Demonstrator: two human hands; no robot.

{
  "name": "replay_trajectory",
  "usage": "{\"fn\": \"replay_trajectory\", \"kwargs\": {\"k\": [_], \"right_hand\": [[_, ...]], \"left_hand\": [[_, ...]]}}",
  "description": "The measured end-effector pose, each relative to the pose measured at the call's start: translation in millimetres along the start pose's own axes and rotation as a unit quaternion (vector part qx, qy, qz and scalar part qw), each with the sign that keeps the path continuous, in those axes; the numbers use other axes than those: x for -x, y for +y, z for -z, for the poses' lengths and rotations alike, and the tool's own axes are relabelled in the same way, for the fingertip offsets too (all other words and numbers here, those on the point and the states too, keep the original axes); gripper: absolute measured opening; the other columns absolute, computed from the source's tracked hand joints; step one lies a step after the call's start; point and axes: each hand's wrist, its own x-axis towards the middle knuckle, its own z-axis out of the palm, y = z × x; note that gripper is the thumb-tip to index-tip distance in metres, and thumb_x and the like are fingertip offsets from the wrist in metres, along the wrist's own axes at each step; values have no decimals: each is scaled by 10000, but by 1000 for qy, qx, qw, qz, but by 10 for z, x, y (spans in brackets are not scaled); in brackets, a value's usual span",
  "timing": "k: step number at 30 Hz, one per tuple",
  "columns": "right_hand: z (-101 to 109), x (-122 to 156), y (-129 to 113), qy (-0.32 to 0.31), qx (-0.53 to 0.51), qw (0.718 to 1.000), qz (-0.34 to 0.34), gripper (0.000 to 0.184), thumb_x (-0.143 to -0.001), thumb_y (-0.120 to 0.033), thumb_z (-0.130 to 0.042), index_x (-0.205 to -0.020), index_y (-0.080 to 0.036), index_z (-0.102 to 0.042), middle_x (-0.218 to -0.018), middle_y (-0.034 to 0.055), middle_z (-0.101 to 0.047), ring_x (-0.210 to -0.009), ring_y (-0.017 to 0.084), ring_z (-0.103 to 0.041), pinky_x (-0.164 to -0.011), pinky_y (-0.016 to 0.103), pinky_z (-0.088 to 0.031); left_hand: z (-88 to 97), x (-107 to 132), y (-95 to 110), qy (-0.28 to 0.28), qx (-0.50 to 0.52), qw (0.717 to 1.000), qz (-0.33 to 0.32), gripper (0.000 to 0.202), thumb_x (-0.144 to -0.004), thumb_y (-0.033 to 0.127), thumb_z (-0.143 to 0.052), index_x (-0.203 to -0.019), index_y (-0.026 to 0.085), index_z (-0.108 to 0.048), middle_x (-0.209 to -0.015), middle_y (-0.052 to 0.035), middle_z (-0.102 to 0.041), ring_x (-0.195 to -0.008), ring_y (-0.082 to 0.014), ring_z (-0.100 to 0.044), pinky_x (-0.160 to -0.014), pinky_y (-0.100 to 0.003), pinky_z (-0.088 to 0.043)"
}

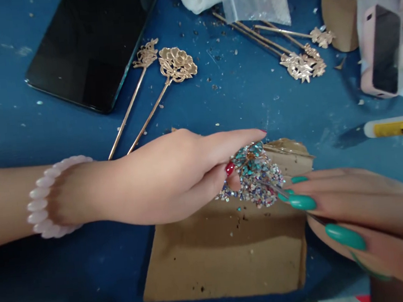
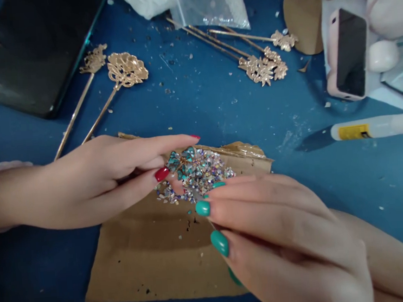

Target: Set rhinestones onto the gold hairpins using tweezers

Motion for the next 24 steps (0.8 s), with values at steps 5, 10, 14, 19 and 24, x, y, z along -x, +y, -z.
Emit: {"fn": "replay_trajectory", "kwargs": {"k": [5,10,14,19,24], "right_hand": [[-62,85,115,46,-24,997,51,172,-866,-257,-591,-697,-266,-560,-1075,-84,-690,-954,107,-678,-934,272,-561],[-96,68,126,62,-14,994,87,260,-899,-249,-558,-640,-255,-540,-1038,-57,-697,-912,143,-692,-864,331,-602],[-128,13,75,77,-34,995,62,242,-914,-245,-537,-674,-261,-561,-911,-39,-723,-899,130,-699,-873,294,-600],[-149,0,63,87,-33,994,60,231,-943,-248,-473,-736,-262,-573,-849,-37,-722,-873,107,-700,-868,255,-592],[-155,23,51,76,-8,996,47,238,-951,-314,-455,-744,-290,-570,-822,-32,-709,-890,118,-692,-895,267,-575]], "left_hand": [[-6,-9,-1,-9,7,1000,0,507,-927,126,-358,-1430,184,-375,-737,55,-673,-695,-104,-655,-658,-182,-484],[9,-21,-3,-8,-9,1000,-12,492,-920,126,-363,-1410,148,-399,-753,49,-683,-685,-100,-645,-546,-194,-444],[2,-17,-23,-4,-3,1000,-21,489,-920,128,-363,-1407,161,-385,-820,50,-700,-704,-96,-644,-565,-199,-453],[-10,-18,-32,1,2,1000,-25,483,-921,153,-355,-1400,210,-380,-858,50,-707,-711,-109,-645,-588,-208,-466],[8,-34,7,-16,-30,999,-3,486,-923,177,-328,-1406,184,-384,-849,25,-709,-662,-126,-633,-529,-219,-455]]}}
